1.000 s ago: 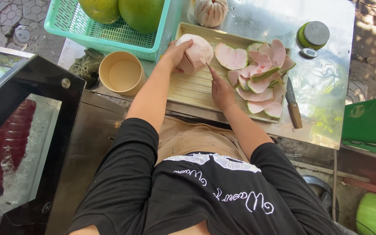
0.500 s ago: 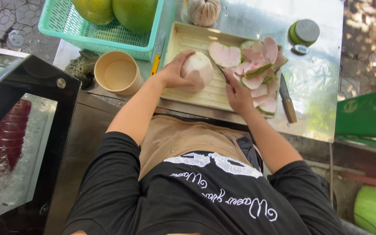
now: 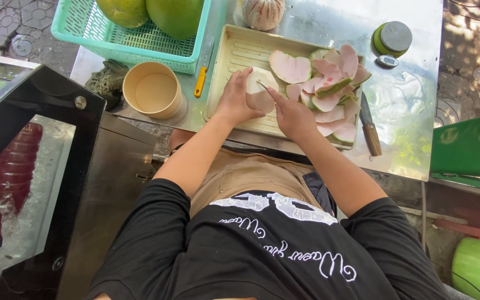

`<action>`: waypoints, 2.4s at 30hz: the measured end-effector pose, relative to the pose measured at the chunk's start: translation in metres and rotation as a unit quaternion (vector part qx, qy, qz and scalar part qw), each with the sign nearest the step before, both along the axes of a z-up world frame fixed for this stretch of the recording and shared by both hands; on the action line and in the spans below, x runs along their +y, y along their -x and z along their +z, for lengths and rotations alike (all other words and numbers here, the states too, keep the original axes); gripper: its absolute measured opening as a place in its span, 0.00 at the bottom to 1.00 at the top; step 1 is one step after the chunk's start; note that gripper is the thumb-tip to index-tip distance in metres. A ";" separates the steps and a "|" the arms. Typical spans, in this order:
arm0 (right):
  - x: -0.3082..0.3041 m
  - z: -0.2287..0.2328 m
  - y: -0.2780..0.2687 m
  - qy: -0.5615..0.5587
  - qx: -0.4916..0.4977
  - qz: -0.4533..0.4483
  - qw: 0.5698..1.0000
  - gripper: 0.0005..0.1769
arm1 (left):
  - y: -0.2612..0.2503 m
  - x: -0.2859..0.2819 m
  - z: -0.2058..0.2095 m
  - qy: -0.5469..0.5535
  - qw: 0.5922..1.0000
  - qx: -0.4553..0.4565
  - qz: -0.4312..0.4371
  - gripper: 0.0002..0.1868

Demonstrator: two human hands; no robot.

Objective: Peeling and segmenting a whole pomelo fruit using a knife.

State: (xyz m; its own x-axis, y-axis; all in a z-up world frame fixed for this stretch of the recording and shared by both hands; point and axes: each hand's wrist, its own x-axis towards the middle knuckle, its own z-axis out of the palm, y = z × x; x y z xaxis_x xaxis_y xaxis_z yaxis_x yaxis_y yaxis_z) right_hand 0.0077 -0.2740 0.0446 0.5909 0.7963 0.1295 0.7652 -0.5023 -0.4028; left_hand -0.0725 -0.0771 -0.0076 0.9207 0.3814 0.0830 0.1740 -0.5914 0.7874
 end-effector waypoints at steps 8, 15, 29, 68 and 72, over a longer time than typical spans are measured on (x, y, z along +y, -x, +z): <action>-0.010 -0.034 0.001 -0.078 -0.028 0.007 0.997 0.30 | -0.039 0.034 0.021 -0.003 0.997 0.075 0.022 0.59; 0.006 -0.081 -0.010 -0.137 0.006 -0.045 0.990 0.31 | -0.065 0.072 0.042 0.246 0.944 0.201 0.093 0.53; 0.006 -0.084 -0.028 -0.017 0.059 -0.014 0.998 0.29 | -0.083 0.104 -0.003 0.438 0.854 0.255 0.119 0.46; 0.002 -0.026 -0.014 -0.046 0.069 -0.034 0.996 0.30 | -0.053 0.053 -0.010 0.080 0.992 0.058 0.083 0.65; 0.017 -0.058 -0.018 -0.166 0.070 -0.005 0.984 0.31 | -0.066 0.084 -0.014 0.318 0.934 0.100 0.128 0.60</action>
State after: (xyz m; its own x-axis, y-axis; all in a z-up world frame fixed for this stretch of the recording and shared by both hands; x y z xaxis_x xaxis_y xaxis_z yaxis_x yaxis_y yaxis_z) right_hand 0.0260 -0.2573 -0.0134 0.6291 0.7179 0.2981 0.6858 -0.3322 -0.6476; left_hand -0.0070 0.0066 -0.0213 0.7656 0.5038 -0.4000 0.4273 0.0666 0.9017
